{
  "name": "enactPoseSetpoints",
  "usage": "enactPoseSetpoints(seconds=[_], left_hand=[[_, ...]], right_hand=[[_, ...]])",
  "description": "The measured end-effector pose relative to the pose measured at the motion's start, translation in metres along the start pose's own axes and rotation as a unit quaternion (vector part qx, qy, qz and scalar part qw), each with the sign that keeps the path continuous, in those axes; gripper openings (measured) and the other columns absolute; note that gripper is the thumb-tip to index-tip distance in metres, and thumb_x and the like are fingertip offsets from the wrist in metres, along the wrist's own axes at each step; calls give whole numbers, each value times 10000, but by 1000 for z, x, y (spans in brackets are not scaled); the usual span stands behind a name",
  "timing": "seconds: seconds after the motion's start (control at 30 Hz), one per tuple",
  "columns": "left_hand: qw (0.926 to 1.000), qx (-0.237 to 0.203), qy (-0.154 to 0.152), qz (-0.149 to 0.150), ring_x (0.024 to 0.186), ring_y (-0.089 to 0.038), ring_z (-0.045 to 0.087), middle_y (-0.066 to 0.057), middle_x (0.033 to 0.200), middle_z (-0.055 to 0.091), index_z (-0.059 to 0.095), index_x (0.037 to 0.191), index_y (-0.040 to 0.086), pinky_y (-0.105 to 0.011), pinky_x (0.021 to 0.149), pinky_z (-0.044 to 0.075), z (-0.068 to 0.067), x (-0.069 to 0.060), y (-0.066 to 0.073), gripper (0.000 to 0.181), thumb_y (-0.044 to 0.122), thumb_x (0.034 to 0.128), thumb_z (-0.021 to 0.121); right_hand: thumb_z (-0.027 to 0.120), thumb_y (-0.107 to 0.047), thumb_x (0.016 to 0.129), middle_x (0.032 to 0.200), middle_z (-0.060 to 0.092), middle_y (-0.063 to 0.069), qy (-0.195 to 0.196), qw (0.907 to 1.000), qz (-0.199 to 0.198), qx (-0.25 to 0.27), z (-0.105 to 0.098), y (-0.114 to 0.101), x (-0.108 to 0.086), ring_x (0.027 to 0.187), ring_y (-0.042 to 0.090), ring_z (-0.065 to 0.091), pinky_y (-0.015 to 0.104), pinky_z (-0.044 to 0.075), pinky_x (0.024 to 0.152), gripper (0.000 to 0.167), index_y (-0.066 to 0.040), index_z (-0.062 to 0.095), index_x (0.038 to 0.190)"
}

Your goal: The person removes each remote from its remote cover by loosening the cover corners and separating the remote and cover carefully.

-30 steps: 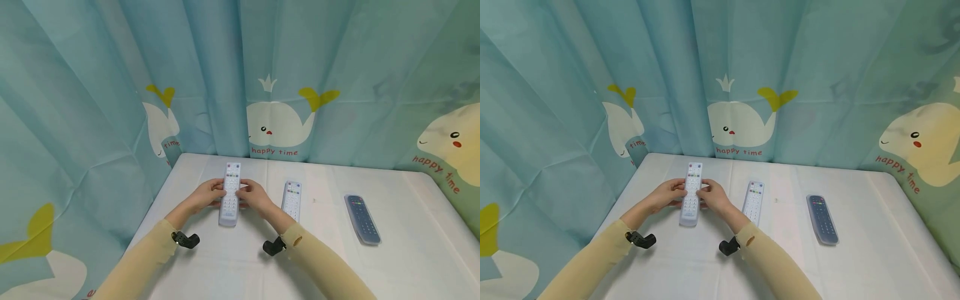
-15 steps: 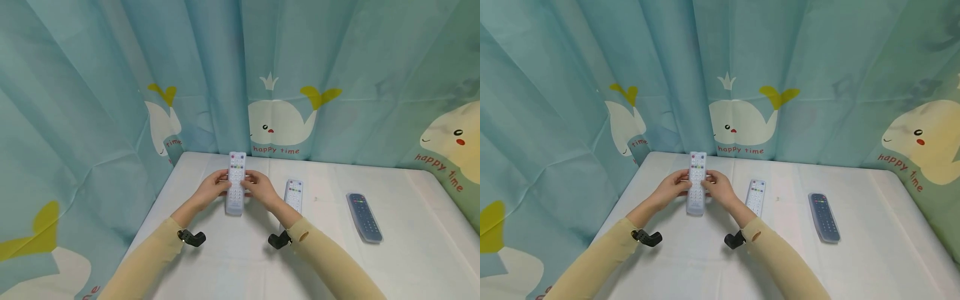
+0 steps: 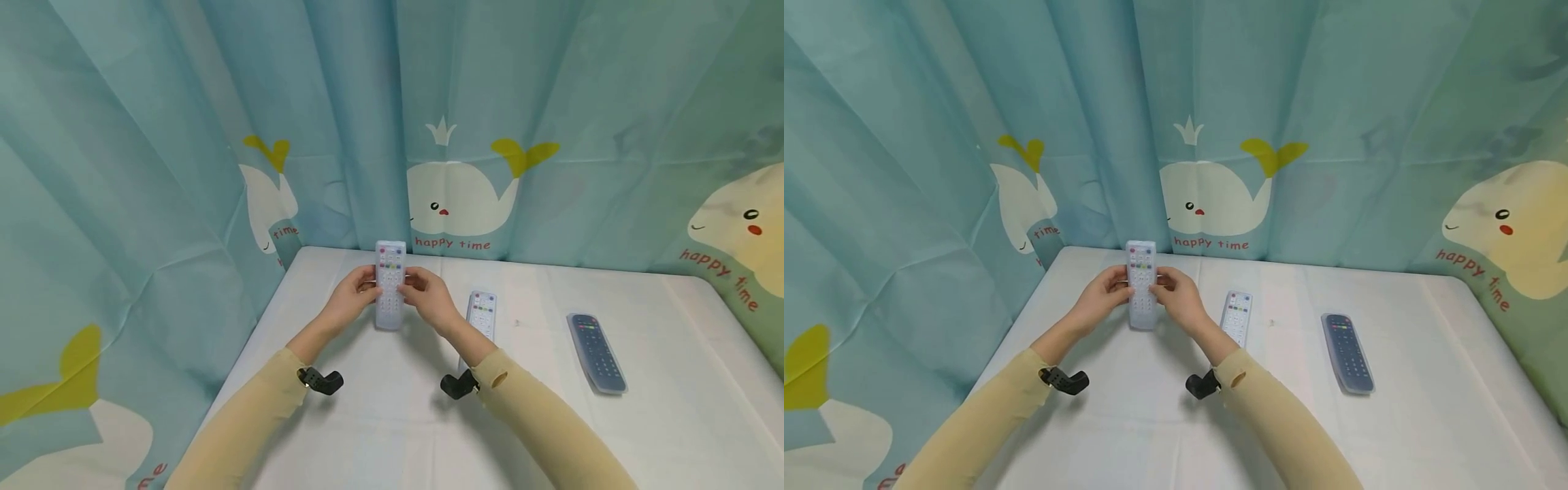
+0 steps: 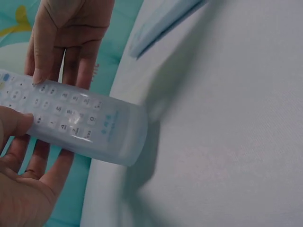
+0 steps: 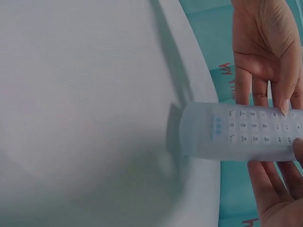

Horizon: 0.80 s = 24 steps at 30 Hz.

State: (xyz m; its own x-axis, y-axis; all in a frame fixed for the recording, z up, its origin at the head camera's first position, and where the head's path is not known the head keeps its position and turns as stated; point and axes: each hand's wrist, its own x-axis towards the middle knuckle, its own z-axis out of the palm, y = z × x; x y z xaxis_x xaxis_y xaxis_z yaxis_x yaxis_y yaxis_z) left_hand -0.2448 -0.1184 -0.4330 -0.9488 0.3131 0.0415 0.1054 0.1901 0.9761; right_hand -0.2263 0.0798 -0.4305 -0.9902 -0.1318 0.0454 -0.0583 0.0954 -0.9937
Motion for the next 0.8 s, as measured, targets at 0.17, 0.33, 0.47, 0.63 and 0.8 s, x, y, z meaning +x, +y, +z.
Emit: enactPoseSetpoints(seconds=[0.17,0.33,0.47,0.63,0.8], left_hand=[[9998,69,78,191,1253,-335,550,-204,1421,541,465,1438,-40,-440,1020,494,0,2,3,434,-14,1020,579],[9994,112,108,295,1250,-333,544,-203,1406,550,469,1425,-36,-444,1031,480,0,3,3,426,-15,1015,584],[9994,117,105,299,1252,-342,537,-219,1393,551,462,1417,-52,-453,1040,470,0,3,2,425,-23,1010,581],[9995,253,42,208,1257,-335,530,-203,1383,558,466,1419,-35,-462,1042,464,0,1,-2,415,0,1021,578],[9994,269,-29,227,1283,-344,520,-199,1418,539,449,1453,-23,-466,1050,464,0,-1,-4,439,31,1035,573]], right_hand=[[619,-44,1018,1291,635,203,0,9999,-154,-53,-1,-1,1,1205,314,613,375,556,943,380,24,561,1388],[630,-55,1017,1299,639,184,57,9994,-259,-230,-1,-4,1,1222,308,603,399,523,997,370,11,577,1377],[640,-55,1011,1299,647,176,83,9987,-294,-419,-1,-3,2,1224,306,602,426,499,1025,359,4,594,1362],[642,-38,1004,1298,646,177,85,9979,-256,-590,2,1,2,1222,310,600,433,495,1027,349,12,602,1347],[638,-46,1008,1319,635,179,95,9972,-227,-704,2,3,1,1237,318,594,442,496,1026,350,16,595,1350]])
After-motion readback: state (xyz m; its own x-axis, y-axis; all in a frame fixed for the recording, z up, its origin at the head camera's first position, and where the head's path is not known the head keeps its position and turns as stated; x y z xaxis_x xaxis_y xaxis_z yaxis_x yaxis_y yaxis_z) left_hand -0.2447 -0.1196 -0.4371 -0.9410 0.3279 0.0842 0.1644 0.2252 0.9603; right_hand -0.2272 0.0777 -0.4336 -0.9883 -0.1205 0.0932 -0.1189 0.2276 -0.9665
